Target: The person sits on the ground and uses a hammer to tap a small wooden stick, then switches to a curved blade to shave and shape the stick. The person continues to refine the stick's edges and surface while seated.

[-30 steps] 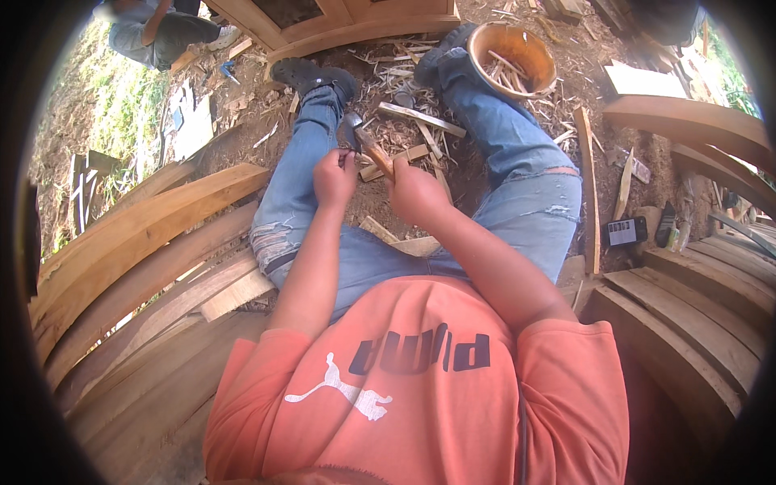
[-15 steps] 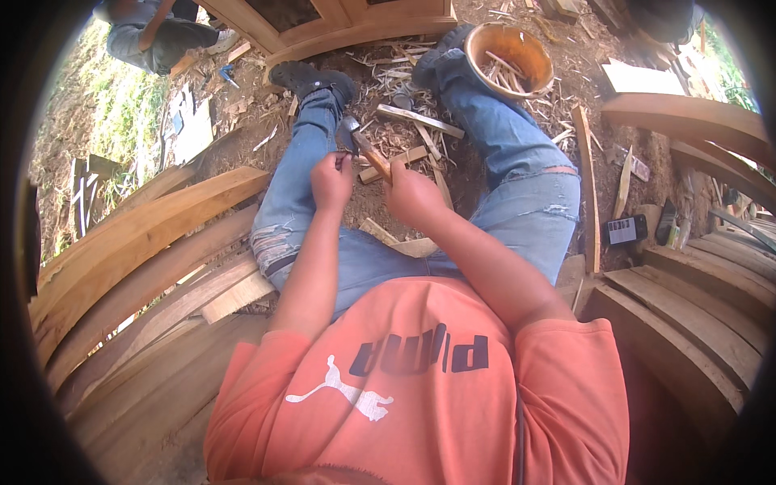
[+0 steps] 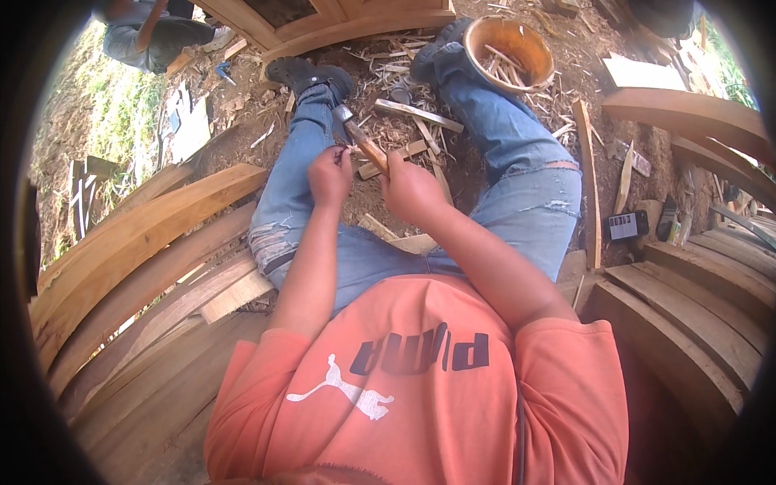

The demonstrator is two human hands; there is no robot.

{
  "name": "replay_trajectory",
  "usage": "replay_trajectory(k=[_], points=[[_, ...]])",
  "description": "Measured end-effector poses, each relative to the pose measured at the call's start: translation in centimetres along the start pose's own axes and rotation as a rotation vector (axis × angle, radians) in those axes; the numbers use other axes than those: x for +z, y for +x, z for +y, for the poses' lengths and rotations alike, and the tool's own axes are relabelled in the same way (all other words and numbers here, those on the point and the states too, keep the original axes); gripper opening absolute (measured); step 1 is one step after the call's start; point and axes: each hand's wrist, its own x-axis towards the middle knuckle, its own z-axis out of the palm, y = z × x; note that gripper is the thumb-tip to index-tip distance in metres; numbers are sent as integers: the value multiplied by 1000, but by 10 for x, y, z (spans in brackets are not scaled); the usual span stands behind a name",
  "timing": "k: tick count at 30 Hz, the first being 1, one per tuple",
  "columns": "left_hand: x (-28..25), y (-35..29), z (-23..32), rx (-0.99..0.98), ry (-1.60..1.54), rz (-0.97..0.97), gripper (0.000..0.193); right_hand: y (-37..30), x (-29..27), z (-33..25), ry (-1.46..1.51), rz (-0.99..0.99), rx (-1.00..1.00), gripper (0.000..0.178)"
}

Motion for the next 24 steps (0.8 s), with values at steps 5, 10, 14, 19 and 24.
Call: replay_trajectory(k=[5, 10, 14, 19, 24], points=[[2, 1, -5, -32, -24, 6, 12, -1, 11, 21, -37, -119, 105, 27], [1, 0, -3, -1, 0, 5, 15, -9, -9, 5, 16, -19, 72, 29], [0, 0, 1, -5, -25, 7, 14, -7, -9, -2, 26, -44, 64, 31], [-3, 0, 6, 13, 5, -8, 15, -7, 1, 2, -11, -72, 57, 29], [1, -1, 3, 3, -14, 1, 14, -10, -3, -4, -25, -77, 61, 26]])
